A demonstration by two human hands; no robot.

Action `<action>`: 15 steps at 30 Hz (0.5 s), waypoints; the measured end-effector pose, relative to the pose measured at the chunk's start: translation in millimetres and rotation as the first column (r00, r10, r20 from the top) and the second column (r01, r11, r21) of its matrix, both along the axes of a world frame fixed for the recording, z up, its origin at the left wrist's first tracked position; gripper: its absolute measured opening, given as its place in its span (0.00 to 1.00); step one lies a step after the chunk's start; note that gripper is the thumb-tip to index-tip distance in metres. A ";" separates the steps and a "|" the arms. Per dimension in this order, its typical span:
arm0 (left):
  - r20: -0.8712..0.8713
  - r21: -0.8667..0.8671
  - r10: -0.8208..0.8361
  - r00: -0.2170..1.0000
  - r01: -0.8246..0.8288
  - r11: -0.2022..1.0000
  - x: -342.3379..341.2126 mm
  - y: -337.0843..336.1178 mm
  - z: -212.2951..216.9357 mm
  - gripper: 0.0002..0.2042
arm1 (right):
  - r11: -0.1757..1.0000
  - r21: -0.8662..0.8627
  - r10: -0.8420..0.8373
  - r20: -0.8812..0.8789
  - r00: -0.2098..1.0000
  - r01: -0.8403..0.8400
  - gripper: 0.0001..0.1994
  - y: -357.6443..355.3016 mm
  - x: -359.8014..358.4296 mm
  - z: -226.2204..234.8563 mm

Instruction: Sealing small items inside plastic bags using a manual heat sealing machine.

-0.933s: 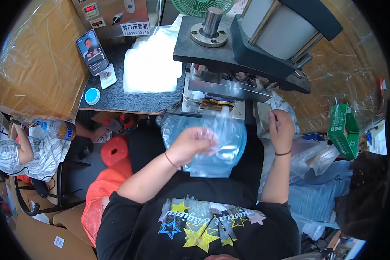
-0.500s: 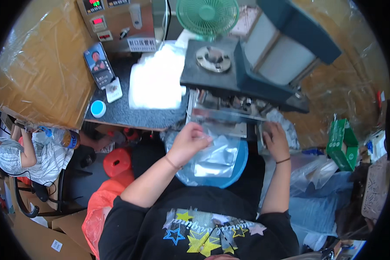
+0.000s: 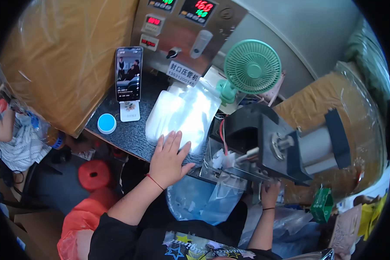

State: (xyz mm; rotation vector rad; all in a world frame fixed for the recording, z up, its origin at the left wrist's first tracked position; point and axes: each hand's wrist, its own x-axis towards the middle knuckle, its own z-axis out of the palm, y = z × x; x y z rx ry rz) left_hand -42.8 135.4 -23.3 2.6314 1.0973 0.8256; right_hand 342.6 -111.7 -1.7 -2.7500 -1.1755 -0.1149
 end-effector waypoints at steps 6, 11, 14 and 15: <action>0.040 0.016 -0.053 0.998 0.052 0.999 -1.5 7.9 -2.3 0.35 | 0.959 0.148 0.178 0.345 0.921 -0.241 0.06 4.1 31.6 -28.1; 0.031 -0.020 -0.068 0.997 0.069 0.997 -4.6 5.1 -1.7 0.37 | 0.978 0.137 0.101 0.346 0.933 -0.156 0.06 0.9 28.2 -27.5; 0.035 -0.048 -0.083 0.996 0.084 0.995 -7.2 0.5 -1.8 0.36 | 0.967 0.159 0.138 0.340 0.930 -0.201 0.06 5.3 15.7 -22.5; 0.029 -0.048 -0.087 0.996 0.088 0.995 -10.1 -1.9 -2.6 0.35 | 0.992 0.125 0.017 0.156 0.988 -0.037 0.09 11.4 5.7 -16.6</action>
